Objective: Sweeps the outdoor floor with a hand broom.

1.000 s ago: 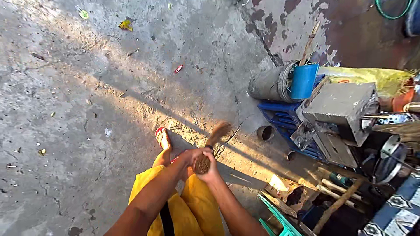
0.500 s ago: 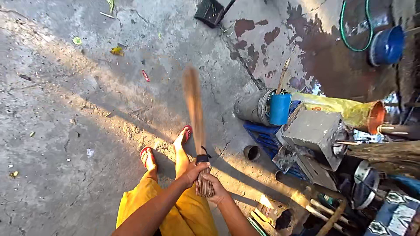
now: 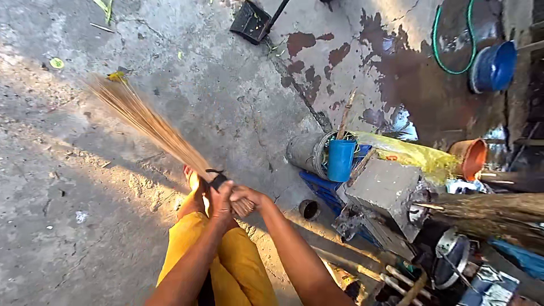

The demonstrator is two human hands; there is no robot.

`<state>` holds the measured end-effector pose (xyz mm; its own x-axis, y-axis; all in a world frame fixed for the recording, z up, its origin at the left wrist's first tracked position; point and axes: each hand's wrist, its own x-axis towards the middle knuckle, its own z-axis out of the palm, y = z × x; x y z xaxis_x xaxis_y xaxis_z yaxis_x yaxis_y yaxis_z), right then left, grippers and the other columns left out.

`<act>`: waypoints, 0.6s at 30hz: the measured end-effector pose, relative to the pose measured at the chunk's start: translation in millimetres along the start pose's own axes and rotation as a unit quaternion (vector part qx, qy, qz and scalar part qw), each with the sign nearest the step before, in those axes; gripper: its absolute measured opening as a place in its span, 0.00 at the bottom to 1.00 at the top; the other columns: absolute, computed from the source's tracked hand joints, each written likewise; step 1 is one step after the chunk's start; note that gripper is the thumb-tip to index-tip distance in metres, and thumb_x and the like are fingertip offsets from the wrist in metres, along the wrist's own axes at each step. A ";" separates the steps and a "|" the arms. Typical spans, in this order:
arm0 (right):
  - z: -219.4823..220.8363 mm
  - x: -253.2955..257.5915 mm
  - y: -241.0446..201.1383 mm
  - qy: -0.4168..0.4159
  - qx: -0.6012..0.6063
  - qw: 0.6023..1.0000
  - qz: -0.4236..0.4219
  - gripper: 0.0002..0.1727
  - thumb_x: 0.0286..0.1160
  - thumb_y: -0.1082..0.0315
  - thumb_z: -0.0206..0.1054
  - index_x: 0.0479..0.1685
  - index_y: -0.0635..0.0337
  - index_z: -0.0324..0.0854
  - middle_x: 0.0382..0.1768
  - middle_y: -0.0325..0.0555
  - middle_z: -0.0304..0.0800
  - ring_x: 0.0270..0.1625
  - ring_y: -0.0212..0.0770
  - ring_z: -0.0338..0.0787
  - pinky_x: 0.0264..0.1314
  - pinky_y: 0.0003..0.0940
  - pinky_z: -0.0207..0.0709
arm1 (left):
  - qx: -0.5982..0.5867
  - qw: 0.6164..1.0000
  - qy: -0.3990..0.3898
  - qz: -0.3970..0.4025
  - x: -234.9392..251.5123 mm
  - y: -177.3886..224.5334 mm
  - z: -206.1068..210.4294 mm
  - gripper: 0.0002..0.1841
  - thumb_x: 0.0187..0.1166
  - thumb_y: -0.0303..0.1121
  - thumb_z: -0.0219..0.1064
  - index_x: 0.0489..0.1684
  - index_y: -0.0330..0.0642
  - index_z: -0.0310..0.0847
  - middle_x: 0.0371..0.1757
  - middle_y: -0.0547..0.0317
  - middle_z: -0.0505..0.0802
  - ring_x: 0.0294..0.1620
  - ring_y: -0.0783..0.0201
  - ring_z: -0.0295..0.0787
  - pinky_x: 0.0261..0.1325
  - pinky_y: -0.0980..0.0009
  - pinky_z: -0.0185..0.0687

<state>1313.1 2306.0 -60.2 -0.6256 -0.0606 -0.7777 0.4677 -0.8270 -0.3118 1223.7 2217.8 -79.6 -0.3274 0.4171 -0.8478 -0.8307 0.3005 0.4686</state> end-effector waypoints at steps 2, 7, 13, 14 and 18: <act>-31.2 -47.7 7.2 0.080 0.047 0.995 -0.042 0.31 0.56 0.58 0.74 0.63 0.61 0.74 0.38 0.47 0.93 0.38 0.43 0.94 0.45 0.44 0.91 | 0.034 0.990 -0.123 -0.054 -2.3 -12.5 42.0 0.45 0.66 0.39 0.78 0.83 0.31 0.55 0.50 0.43 0.92 0.46 0.56 0.93 0.53 0.56 0.93; -51.2 -57.5 -33.1 0.286 0.214 0.929 -0.091 0.12 0.77 0.59 0.50 0.44 0.56 0.74 0.26 0.44 0.87 0.27 0.39 0.88 0.33 0.37 0.87 | 0.102 0.883 -0.345 -0.302 55.5 4.0 132.3 0.13 0.90 0.44 0.56 0.57 0.45 0.76 0.33 0.58 0.89 0.31 0.65 0.88 0.37 0.65 0.87; -27.8 59.5 -89.8 0.059 0.030 0.986 0.155 0.13 0.80 0.57 0.52 0.45 0.53 0.78 0.33 0.41 0.87 0.35 0.36 0.88 0.39 0.39 0.86 | -0.097 0.976 -0.014 -0.194 74.7 52.9 50.3 0.19 0.91 0.46 0.50 0.47 0.40 0.80 0.30 0.57 0.89 0.30 0.63 0.89 0.35 0.61 0.88; -21.5 70.9 -98.2 0.000 0.002 0.988 0.155 0.10 0.79 0.60 0.53 0.43 0.52 0.78 0.32 0.39 0.87 0.36 0.34 0.88 0.41 0.37 0.86 | -0.115 0.981 0.047 -0.148 72.4 58.8 45.6 0.18 0.91 0.46 0.50 0.46 0.40 0.79 0.30 0.57 0.89 0.30 0.63 0.89 0.36 0.61 0.88; -36.2 20.3 -118.7 0.010 0.017 0.996 0.092 0.16 0.58 0.60 0.66 0.47 0.51 0.78 0.32 0.36 0.91 0.34 0.31 0.90 0.40 0.34 0.87 | 0.023 0.994 0.078 -0.070 50.1 71.9 90.7 0.36 0.82 0.39 0.68 0.86 0.33 0.57 0.63 0.39 0.87 0.60 0.54 0.88 0.65 0.55 0.86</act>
<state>1267.5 2423.2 -58.7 -0.5184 -0.2013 -0.8311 0.5508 -0.8220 -0.1444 1188.4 2338.1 -65.9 -0.2789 0.2304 -0.9323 -0.8527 0.3872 0.3507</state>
